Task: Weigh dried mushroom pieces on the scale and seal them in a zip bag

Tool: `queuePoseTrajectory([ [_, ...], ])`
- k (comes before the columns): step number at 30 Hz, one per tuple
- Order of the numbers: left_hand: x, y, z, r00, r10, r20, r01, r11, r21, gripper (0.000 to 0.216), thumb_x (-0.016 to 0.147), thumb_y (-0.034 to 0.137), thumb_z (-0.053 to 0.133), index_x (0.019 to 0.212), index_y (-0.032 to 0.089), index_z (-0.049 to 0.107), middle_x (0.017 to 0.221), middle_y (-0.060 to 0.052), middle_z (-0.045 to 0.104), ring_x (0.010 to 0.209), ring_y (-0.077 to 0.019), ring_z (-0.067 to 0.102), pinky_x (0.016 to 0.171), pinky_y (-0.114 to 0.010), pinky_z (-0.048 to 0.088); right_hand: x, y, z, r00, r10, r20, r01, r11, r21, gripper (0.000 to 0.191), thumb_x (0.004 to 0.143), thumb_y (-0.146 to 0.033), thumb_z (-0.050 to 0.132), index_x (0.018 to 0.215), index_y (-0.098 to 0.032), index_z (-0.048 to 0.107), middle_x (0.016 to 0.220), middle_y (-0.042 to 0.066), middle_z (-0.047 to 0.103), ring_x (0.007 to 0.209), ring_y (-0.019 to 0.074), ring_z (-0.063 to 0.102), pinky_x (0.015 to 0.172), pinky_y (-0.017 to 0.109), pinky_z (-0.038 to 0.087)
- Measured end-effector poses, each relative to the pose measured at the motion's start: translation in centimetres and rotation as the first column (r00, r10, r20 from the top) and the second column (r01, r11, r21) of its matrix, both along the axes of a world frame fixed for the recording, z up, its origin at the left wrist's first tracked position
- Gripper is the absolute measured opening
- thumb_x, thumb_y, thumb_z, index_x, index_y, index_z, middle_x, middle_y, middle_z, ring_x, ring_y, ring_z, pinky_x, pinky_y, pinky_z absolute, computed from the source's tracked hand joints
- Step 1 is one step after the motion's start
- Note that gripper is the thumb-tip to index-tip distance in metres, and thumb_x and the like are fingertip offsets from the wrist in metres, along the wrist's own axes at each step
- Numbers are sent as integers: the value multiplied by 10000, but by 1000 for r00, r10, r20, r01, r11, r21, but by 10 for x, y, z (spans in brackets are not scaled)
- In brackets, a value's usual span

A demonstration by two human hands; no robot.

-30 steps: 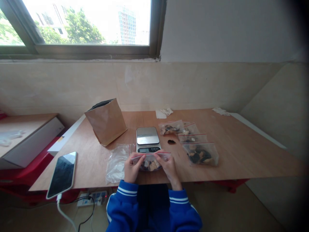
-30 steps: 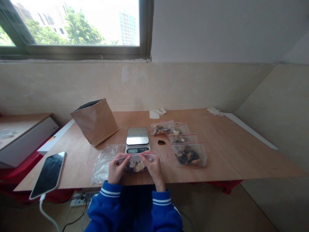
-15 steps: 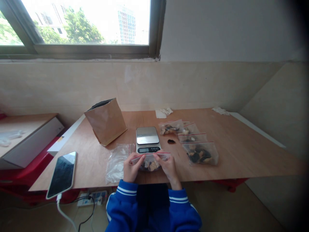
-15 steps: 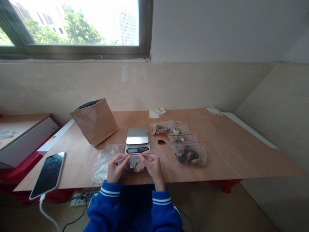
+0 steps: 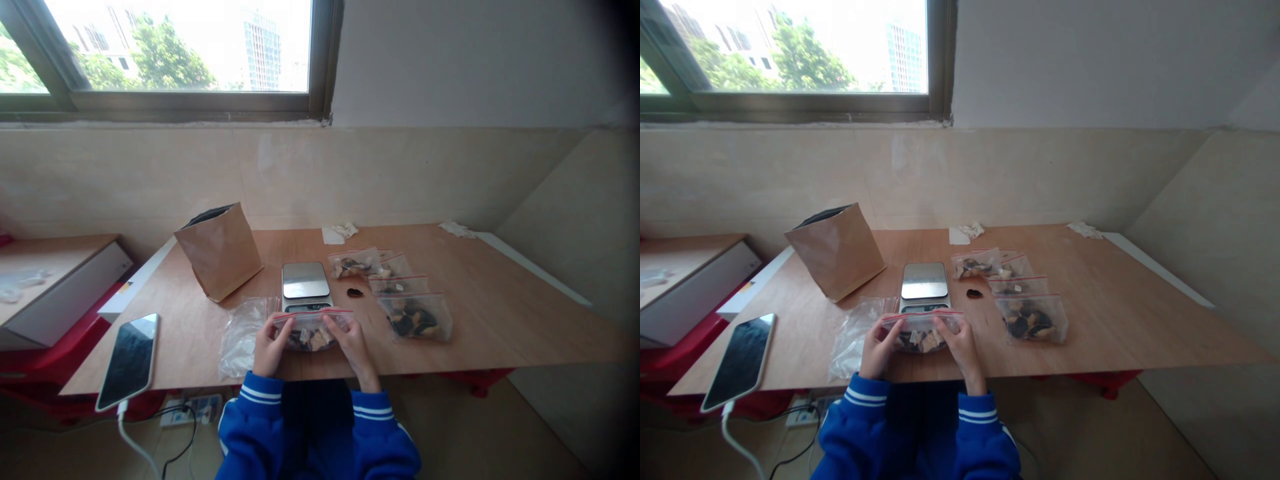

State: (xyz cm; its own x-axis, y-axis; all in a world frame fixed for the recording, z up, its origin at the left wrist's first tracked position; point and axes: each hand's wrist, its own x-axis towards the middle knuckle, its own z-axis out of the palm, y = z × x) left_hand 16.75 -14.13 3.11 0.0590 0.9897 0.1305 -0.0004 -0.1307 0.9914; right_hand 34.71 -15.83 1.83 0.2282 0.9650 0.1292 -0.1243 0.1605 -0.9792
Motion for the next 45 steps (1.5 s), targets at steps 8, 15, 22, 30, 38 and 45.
queuePoseTrajectory([
  [8,-3,-3,3,1000,-9,12,9,1000,19,243,812,384,632,901,158,642,815,-48,712,701,-138,640,566,-200,480,-1,0,0,992,-108,65,108,994,5,279,747,-393,703,893,-155,706,921,84,730,913,240,673,842,368,527],
  [15,-11,-2,6,998,-9,-59,12,999,45,248,805,385,638,874,151,680,766,-30,696,690,-155,626,627,-245,500,-2,-2,4,993,-114,32,115,993,-25,295,732,-393,714,900,-150,706,905,81,736,885,231,679,818,352,534],
  [22,-12,0,7,998,8,-67,-3,996,86,235,803,372,640,854,152,703,862,-62,707,871,-202,636,783,-286,498,-3,-2,5,993,-113,17,113,993,-15,271,730,-384,716,876,-157,696,878,60,732,853,218,679,787,324,531],
  [30,2,-4,13,999,-38,9,38,998,-44,275,721,370,722,884,150,699,853,-55,705,778,-177,644,686,-256,515,-10,-1,6,995,-96,0,96,995,0,248,716,-390,719,826,-170,680,805,41,716,782,206,671,728,307,537],
  [38,5,-5,15,999,-11,-46,13,999,34,192,744,339,704,780,150,694,788,-39,695,782,-176,633,727,-261,490,-13,0,8,998,-57,35,55,997,51,184,744,-360,690,757,-179,664,711,1,662,683,160,628,637,252,509],
  [45,9,-6,14,1000,-1,2,1,998,70,179,749,328,702,758,151,678,821,-41,677,814,-176,629,757,-265,485,-9,-2,10,997,-62,55,58,996,66,201,752,-380,681,750,-180,663,721,7,656,712,173,628,670,266,510],
])
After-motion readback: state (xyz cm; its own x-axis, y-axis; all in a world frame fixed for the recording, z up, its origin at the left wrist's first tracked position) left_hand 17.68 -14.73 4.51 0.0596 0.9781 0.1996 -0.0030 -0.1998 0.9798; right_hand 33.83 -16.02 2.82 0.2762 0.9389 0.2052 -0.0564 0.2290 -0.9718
